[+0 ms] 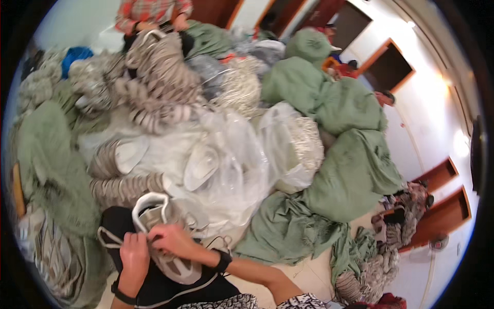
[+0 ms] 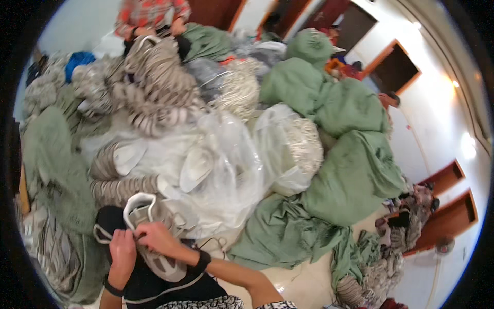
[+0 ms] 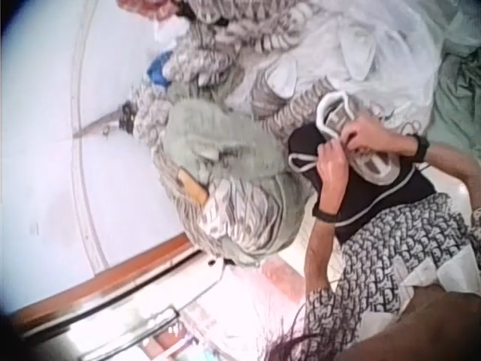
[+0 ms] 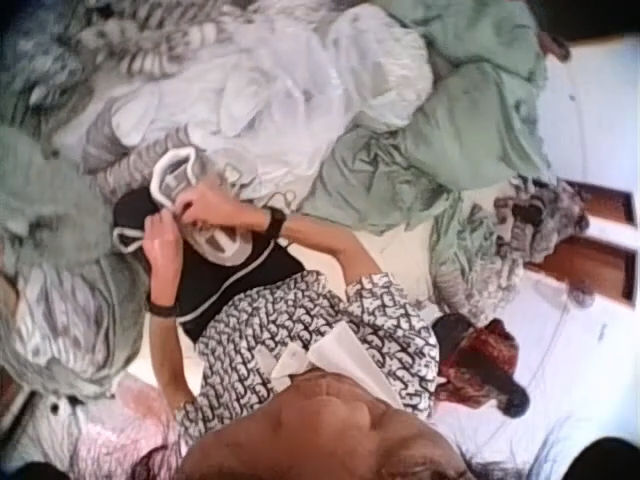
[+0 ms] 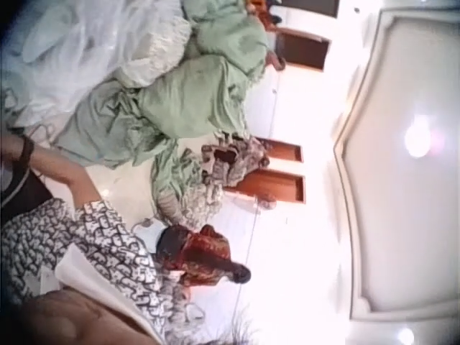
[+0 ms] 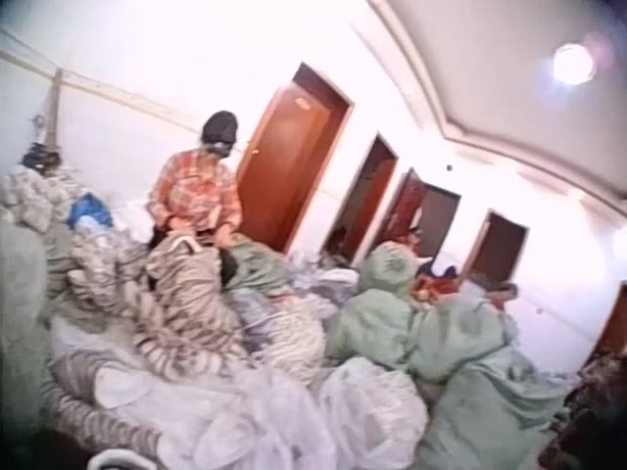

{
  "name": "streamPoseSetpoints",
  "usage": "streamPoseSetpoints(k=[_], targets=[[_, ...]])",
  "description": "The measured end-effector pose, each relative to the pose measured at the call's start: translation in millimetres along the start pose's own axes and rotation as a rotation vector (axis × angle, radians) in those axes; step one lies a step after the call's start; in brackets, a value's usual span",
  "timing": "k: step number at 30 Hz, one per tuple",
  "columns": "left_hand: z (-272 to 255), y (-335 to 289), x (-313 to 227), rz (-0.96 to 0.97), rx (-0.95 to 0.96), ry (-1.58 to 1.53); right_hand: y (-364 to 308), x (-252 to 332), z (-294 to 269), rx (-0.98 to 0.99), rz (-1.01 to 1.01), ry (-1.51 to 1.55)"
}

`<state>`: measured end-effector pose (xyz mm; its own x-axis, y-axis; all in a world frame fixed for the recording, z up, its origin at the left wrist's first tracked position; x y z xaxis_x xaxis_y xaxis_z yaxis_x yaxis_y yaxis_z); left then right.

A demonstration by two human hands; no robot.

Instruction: The recorder is lacing and tying a pair of athletic shoes.

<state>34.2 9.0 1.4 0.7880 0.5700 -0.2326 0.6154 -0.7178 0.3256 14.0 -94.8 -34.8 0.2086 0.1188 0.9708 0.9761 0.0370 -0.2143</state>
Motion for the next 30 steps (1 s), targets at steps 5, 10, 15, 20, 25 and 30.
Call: streamPoseSetpoints(k=[5,10,15,20,25,30], targets=[[2.3,3.8,3.4,-0.060,0.112,-0.043,-9.1,5.8,1.0,-0.074,0.008,0.041],[6.4,-2.0,4.4,-0.190,-0.075,-0.055,-6.7,-3.6,5.6,-0.051,-0.005,0.090],[11.5,-4.2,4.2,0.019,0.125,0.094,-3.4,-1.9,8.3,-0.007,-0.110,0.031],[4.7,4.1,23.2,0.020,0.364,0.089,0.0,-13.9,-16.6,-0.025,-0.006,0.418],[21.4,20.0,46.6,-0.428,0.635,-0.585,5.6,-35.9,-43.7,-0.066,0.076,0.658],[37.2,7.3,59.0,-0.825,0.738,-0.659,9.1,-47.8,-32.3,-0.022,0.062,0.542]])
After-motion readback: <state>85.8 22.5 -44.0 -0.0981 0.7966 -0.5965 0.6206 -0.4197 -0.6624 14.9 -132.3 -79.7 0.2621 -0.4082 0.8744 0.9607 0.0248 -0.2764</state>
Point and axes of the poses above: each hand's wrist, its own y-axis towards the middle knuckle, its own z-axis out of the palm, x = y × z, the point moved 7 cm from there along y, towards the middle knuckle, and after that the axes turned 1 degree about x, right-handed, at the moved point
